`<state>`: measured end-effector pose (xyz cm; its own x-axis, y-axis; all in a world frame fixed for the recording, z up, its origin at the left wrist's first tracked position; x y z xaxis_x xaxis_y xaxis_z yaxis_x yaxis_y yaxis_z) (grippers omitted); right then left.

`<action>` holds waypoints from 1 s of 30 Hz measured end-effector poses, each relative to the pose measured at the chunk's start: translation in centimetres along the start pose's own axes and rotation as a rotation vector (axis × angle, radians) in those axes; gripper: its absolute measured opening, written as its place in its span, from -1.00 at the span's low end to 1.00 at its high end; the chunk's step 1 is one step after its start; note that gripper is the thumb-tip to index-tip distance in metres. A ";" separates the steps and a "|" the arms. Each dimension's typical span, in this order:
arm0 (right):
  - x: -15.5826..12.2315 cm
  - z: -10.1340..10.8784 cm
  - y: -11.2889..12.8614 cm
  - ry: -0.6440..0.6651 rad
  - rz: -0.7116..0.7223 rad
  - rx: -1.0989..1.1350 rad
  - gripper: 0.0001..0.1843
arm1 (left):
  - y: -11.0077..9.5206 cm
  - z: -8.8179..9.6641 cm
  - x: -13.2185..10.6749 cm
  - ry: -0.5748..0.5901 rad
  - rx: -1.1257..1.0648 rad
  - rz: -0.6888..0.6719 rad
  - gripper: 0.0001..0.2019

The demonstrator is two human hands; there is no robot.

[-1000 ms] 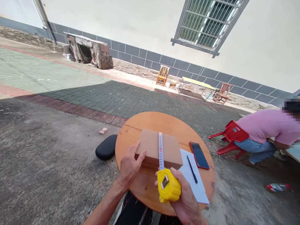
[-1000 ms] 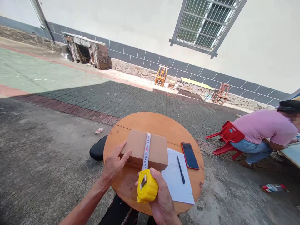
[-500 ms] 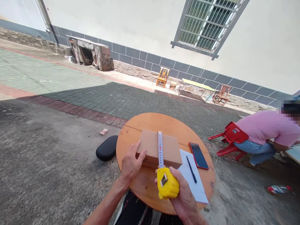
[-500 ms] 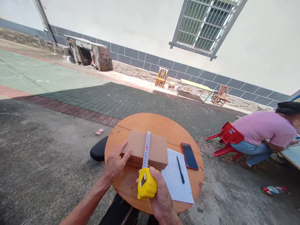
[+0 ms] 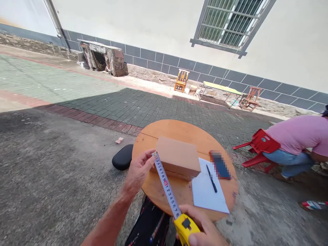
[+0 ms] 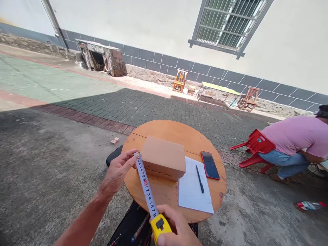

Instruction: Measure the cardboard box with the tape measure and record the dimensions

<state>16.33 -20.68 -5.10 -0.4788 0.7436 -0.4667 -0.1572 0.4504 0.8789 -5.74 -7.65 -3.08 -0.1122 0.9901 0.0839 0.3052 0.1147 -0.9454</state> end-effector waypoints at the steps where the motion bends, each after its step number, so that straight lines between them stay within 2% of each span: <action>1: -0.1 0.1 -0.3 0.019 -0.004 -0.033 -0.14 | -0.1 0.0 -0.2 -0.005 0.004 0.021 -0.53; 5: -0.5 0.4 -0.7 -0.010 0.020 -0.133 -0.10 | -0.1 -0.1 -1.5 -0.022 0.005 0.090 -0.57; 8: -0.5 0.6 -0.7 -0.047 0.030 -0.155 -0.11 | 0.6 -0.8 -3.4 0.028 0.015 0.163 -0.58; 14: 0.1 0.4 -0.4 -0.047 0.083 -0.139 -0.17 | 4.7 -2.3 -8.4 0.164 0.004 0.286 -0.62; 17: 0.3 0.3 -0.5 -0.021 0.097 -0.124 -0.24 | 6.2 -2.4 -10.0 0.255 0.108 0.293 -0.70; 21: 0.4 0.4 -1.1 -0.052 0.121 -0.124 -0.31 | 6.7 -2.4 -10.9 0.409 0.218 0.287 -0.73; 24: 0.6 0.6 -1.6 -0.062 0.140 -0.086 -0.30 | 6.8 -2.3 -10.9 0.442 0.246 0.289 -0.73; 28: 1.0 0.9 -2.5 -0.037 0.166 -0.052 -0.21 | 6.6 -2.7 -10.8 0.464 0.251 0.266 -0.73; 30: 1.2 1.1 -3.1 -0.045 0.133 -0.043 -0.07 | 6.5 -3.0 -10.8 0.475 0.256 0.266 -0.73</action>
<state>17.19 -20.63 -8.47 -0.4590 0.8169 -0.3493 -0.1321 0.3261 0.9361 0.27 -17.41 -9.20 0.3900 0.9164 -0.0896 0.0212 -0.1063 -0.9941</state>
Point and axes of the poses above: each hand's wrist, its own x-axis towards the middle knuckle, its own z-axis out of the back of the hand, y = z × x, the point moved 4 cm from there along x, towards the middle knuckle, and after that the axes turned 8 degrees about -x, right-handed, at the moved point
